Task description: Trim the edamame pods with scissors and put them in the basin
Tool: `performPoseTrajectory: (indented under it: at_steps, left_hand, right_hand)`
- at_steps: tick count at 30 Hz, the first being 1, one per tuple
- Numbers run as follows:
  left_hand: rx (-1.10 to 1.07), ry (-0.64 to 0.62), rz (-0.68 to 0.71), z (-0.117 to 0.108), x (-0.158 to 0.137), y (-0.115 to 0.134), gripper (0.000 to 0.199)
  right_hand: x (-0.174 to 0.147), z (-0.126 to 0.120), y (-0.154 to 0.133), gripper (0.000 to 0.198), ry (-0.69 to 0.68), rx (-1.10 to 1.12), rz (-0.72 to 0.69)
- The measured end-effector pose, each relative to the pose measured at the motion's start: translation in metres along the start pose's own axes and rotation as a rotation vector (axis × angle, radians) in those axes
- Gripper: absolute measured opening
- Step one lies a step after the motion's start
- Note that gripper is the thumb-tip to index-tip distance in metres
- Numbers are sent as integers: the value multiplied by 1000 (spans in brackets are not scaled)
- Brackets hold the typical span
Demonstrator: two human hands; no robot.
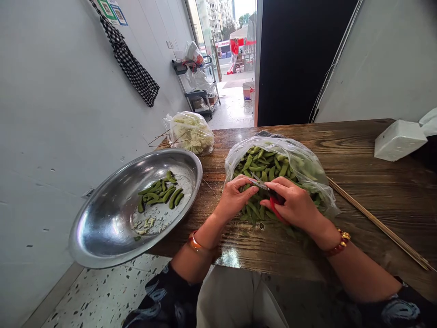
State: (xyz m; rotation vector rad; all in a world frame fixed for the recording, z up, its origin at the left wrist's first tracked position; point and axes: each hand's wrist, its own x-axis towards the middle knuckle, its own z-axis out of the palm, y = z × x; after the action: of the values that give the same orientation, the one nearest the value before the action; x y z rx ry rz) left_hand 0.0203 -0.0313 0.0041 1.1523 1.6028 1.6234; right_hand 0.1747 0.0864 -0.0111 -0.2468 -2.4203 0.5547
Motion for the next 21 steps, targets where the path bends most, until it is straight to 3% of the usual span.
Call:
performPoseTrajectory:
  at_steps: [10, 21]
  left_hand:
    - [47, -65, 26, 1, -2, -3, 23]
    - [68, -101, 34, 1, -3, -3, 23]
  right_hand:
    - [-1, 0, 2, 42, -18, 68, 13]
    - [-2, 2, 4, 37, -19, 88, -3]
